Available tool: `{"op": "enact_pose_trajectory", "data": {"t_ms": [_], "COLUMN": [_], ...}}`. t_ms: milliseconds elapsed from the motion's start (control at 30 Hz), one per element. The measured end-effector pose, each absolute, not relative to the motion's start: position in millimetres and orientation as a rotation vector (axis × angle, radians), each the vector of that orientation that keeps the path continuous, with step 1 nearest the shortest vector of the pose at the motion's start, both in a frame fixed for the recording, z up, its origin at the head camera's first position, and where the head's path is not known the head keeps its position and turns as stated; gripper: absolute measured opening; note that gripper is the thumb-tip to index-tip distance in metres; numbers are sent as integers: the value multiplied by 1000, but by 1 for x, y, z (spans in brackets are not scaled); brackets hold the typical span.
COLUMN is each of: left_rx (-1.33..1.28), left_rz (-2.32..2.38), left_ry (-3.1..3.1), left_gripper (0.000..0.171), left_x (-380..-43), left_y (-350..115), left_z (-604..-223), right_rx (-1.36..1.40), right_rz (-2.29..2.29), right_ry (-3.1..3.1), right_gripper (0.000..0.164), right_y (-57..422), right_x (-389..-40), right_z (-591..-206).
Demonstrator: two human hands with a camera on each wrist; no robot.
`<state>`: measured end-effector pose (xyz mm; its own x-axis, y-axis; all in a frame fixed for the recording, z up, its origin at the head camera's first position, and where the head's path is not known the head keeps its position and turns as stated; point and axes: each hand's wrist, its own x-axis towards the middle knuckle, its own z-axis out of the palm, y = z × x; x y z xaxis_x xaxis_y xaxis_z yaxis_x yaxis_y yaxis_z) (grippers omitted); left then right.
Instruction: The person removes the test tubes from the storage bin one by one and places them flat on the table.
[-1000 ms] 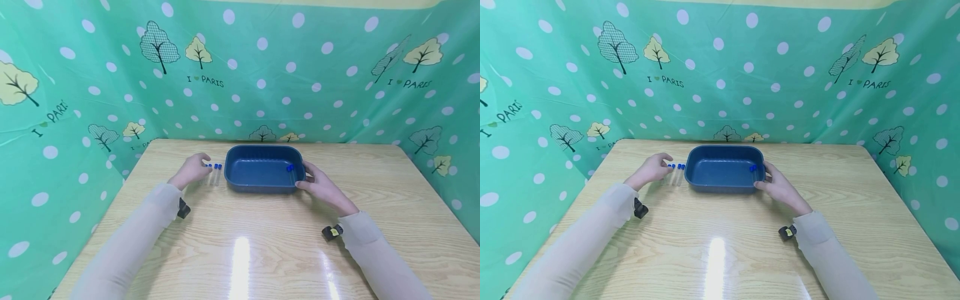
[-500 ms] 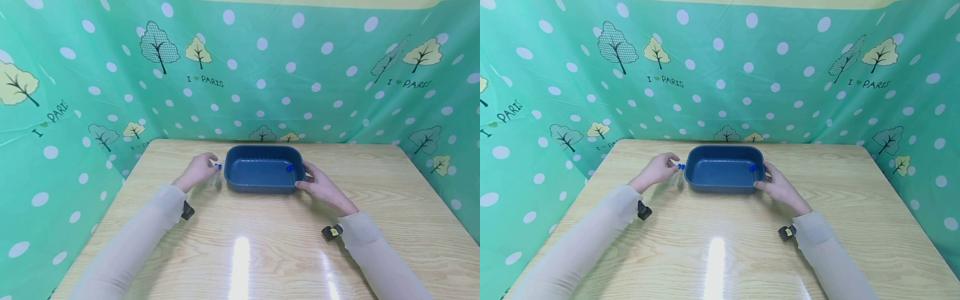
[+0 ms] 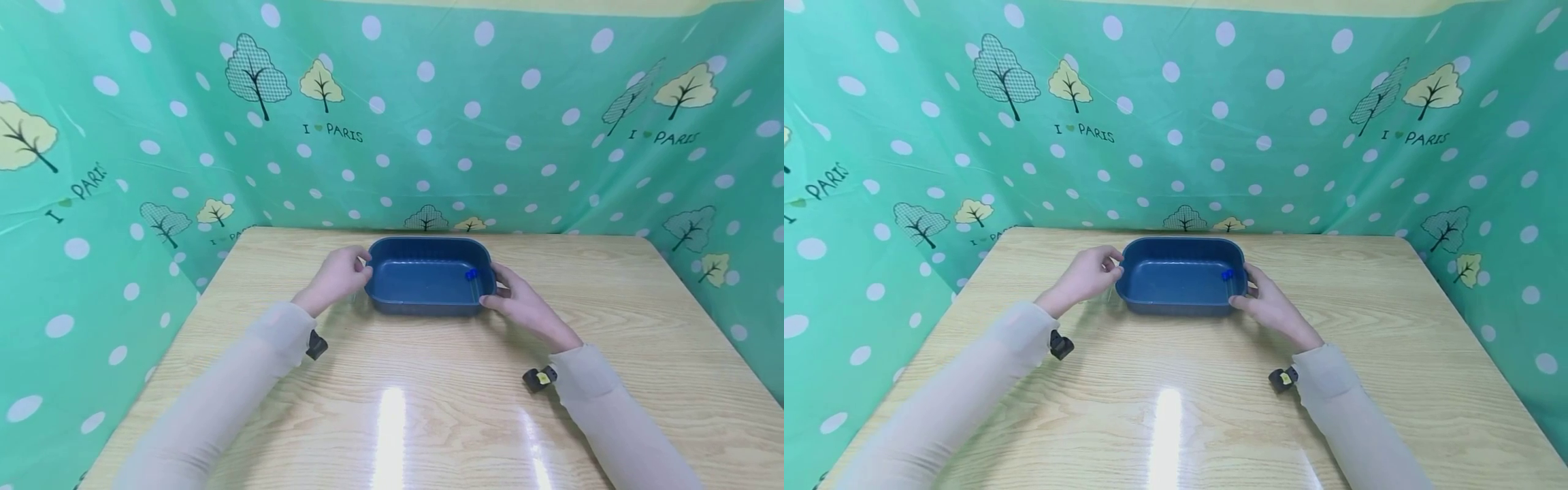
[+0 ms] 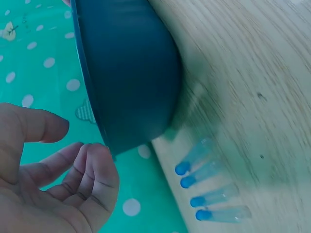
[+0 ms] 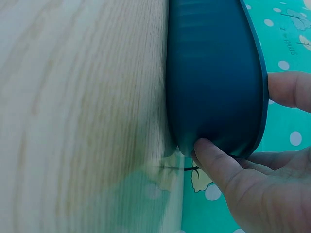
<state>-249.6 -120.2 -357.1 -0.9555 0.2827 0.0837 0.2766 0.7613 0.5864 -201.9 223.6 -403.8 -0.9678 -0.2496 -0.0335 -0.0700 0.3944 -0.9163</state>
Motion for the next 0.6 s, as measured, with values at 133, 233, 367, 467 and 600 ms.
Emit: {"op": "enact_pose_trajectory", "data": {"t_ms": [133,233,367,467,600], "left_rx": [497,496,502,519,549], "left_rz": [979,987,991,983,951], "left_ry": [2939,2932,2927,2925,2924], "left_gripper": [30,29,30,30,31], "left_x": [-248,-247,-245,-245,-246], "left_y": [-113,-107,-101,-96,-89], "left_z": [-355,-354,-352,-352,-352], "right_rx": [-286,-284,-286,-287,-282], "right_rz": [-1610,-1604,-1605,-1598,-1583], "right_ry": [2490,2495,2493,2497,2506], "right_gripper": [78,78,79,79,79], "right_y": [224,224,223,224,224], "right_x": [-202,-202,-202,-201,-201], "right_z": [-404,-404,-404,-404,-403]}}
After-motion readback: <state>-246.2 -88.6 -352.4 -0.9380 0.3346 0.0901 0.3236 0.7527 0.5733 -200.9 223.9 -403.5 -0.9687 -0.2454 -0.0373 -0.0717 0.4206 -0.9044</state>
